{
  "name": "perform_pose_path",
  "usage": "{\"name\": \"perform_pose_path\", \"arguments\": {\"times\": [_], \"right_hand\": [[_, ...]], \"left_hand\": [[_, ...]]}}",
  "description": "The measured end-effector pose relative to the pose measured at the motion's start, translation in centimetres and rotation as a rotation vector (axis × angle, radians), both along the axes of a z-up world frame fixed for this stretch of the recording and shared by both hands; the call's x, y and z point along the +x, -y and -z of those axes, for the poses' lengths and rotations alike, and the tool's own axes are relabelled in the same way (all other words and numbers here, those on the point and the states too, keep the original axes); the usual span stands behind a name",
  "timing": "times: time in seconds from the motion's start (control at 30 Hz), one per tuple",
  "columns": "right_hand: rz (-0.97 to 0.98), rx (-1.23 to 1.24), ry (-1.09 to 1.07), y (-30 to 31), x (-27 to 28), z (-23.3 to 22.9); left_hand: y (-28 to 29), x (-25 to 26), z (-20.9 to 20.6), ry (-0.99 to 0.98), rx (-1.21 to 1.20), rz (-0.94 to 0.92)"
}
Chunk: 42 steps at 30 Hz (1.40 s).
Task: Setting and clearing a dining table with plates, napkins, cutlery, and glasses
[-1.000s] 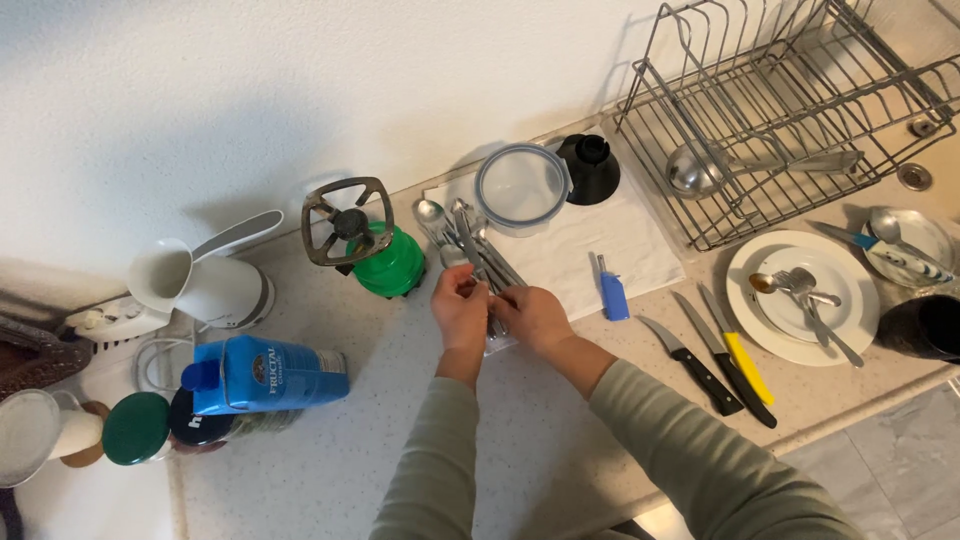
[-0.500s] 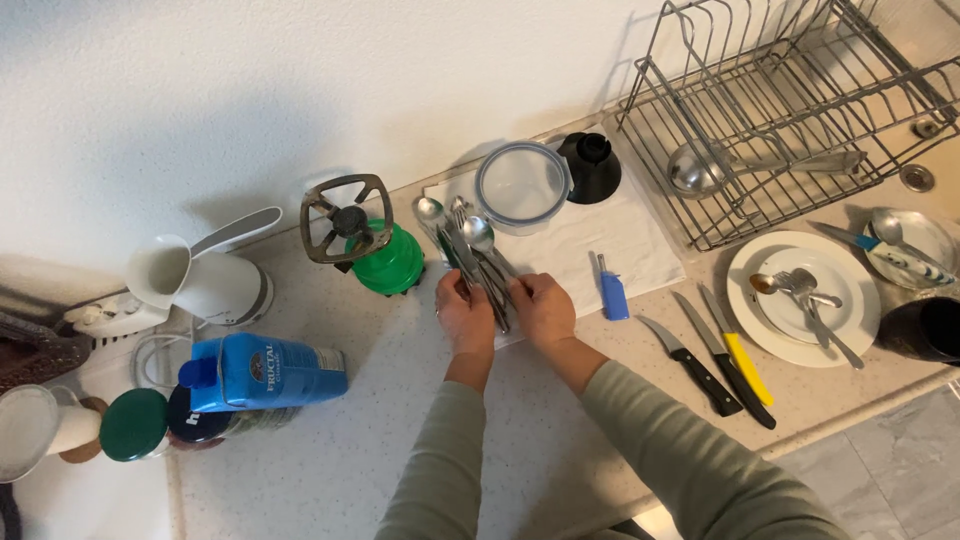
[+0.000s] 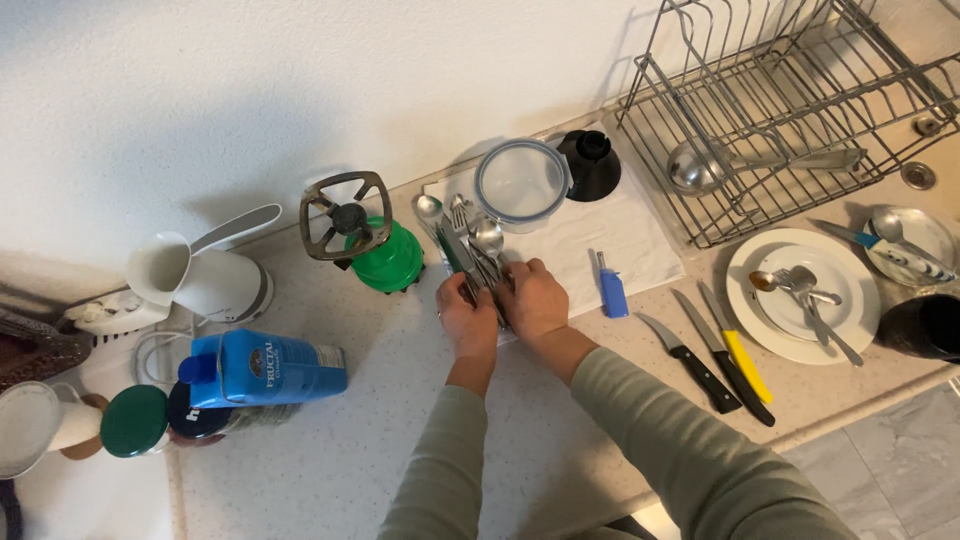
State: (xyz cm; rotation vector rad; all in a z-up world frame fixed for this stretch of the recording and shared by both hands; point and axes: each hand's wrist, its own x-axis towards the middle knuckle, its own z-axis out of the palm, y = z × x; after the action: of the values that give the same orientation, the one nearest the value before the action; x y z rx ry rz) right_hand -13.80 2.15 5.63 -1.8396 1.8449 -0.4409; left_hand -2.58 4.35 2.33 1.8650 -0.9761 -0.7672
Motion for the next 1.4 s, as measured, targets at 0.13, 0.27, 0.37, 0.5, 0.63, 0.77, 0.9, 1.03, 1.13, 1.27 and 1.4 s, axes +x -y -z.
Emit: {"name": "perform_pose_path", "arguments": {"times": [0.13,0.27,0.37,0.5,0.63,0.77,0.9,1.03,1.13,1.27,1.4], "right_hand": [[-0.013,0.026,0.033,-0.3,-0.1,-0.8],[-0.05,0.007,0.034,-0.3,-0.7,-0.7],[-0.025,-0.033,0.045,-1.4,-1.1,-0.7],[0.012,-0.282,-0.034,-2.1,-5.0,0.2],[0.206,-0.155,-0.369,-2.9,-9.4,-2.1],[0.235,0.059,-0.323,-3.3,-11.4,-1.1],[0.194,0.036,-0.35,-3.6,-12.7,-0.6],[0.22,-0.085,-0.405,-4.7,-15.4,-0.8],[0.273,-0.177,-0.433,-5.2,-16.4,2.4],[0.248,-0.033,-0.344,-5.8,-15.3,0.1],[0.264,-0.02,-0.353,-5.7,-13.7,0.1]], "left_hand": [[-0.4,-0.2,0.5,0.033,-0.046,-0.006],[-0.5,-0.1,1.5,0.112,-0.09,-0.012],[-0.5,0.4,3.3,0.145,-0.12,-0.028],[-1.5,0.3,2.2,0.081,-0.079,0.015],[-1.9,0.5,2.8,0.062,-0.121,0.062],[-2.2,-0.3,3.8,0.129,-0.126,0.064],[-2.4,-0.5,2.7,0.152,-0.091,0.081],[-2.7,-0.2,0.8,0.131,0.059,0.121],[-3.8,0.2,2.9,0.283,-0.274,0.137],[-5.7,0.1,1.9,0.365,-0.336,0.161],[-8.5,-0.5,0.0,0.32,-0.316,0.222]]}}
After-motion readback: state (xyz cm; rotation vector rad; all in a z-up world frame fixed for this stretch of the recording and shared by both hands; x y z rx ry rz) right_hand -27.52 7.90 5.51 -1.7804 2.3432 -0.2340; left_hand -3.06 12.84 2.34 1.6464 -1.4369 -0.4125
